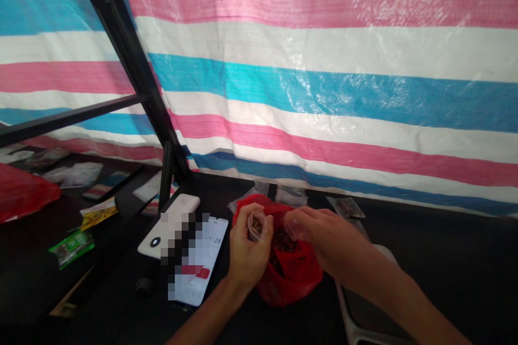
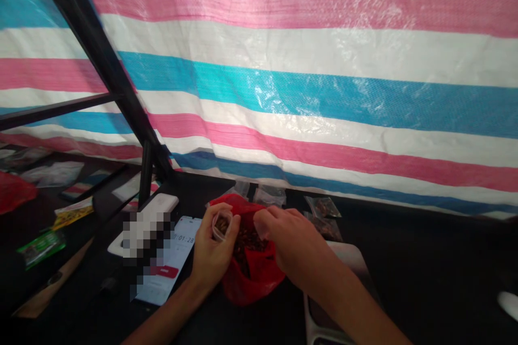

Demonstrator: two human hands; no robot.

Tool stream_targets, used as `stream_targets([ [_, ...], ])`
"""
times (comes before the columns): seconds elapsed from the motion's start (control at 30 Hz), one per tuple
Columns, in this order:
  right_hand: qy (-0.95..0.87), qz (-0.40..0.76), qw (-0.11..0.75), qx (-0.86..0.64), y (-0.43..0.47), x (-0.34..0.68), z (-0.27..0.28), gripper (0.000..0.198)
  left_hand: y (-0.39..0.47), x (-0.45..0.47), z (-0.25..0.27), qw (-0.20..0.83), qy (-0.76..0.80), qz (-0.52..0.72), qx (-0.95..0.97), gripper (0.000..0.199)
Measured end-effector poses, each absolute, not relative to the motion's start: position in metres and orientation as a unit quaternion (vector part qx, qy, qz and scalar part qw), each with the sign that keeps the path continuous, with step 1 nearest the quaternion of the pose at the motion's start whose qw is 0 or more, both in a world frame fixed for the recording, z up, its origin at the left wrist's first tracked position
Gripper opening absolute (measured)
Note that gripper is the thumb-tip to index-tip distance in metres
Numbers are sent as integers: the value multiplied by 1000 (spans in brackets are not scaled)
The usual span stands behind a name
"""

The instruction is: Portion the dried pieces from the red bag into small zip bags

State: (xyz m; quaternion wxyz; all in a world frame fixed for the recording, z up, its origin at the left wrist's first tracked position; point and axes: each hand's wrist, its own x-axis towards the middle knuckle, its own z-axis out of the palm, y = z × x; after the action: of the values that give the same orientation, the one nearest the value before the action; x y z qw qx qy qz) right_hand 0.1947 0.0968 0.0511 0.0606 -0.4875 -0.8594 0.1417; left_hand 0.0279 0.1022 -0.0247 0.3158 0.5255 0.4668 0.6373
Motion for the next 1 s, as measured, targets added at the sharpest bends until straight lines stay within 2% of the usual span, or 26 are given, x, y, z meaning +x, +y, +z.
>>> stream_targets([
  [0.13,-883,186,6,-432,88,184,51,43,82,10,-6,261,524,642,495,17],
  [0.33,-896,194,-10,-400,80,185,46,44,37,3,-27,208,709,425,522,21],
  [0.4,-898,180,-10,-402,77,186,43,47,34,7,-36,197,724,388,535,13],
  [0.47,-884,145,-47,-441,76,184,42,49,37,11,-40,198,722,379,543,4],
  [0.57,-836,72,-121,-530,77,177,42,45,44,14,-39,220,717,385,537,8],
  [0.63,-814,36,-142,-563,78,173,43,40,46,15,-38,230,704,407,535,6],
  [0.8,-799,-44,-128,-586,85,172,44,34,37,17,-46,181,669,485,533,10],
  [0.93,-812,-52,-96,-573,96,174,35,28,34,12,-47,169,707,448,521,4],
  [1.0,-819,-49,-83,-566,101,174,30,30,40,9,-44,210,714,421,518,11],
])
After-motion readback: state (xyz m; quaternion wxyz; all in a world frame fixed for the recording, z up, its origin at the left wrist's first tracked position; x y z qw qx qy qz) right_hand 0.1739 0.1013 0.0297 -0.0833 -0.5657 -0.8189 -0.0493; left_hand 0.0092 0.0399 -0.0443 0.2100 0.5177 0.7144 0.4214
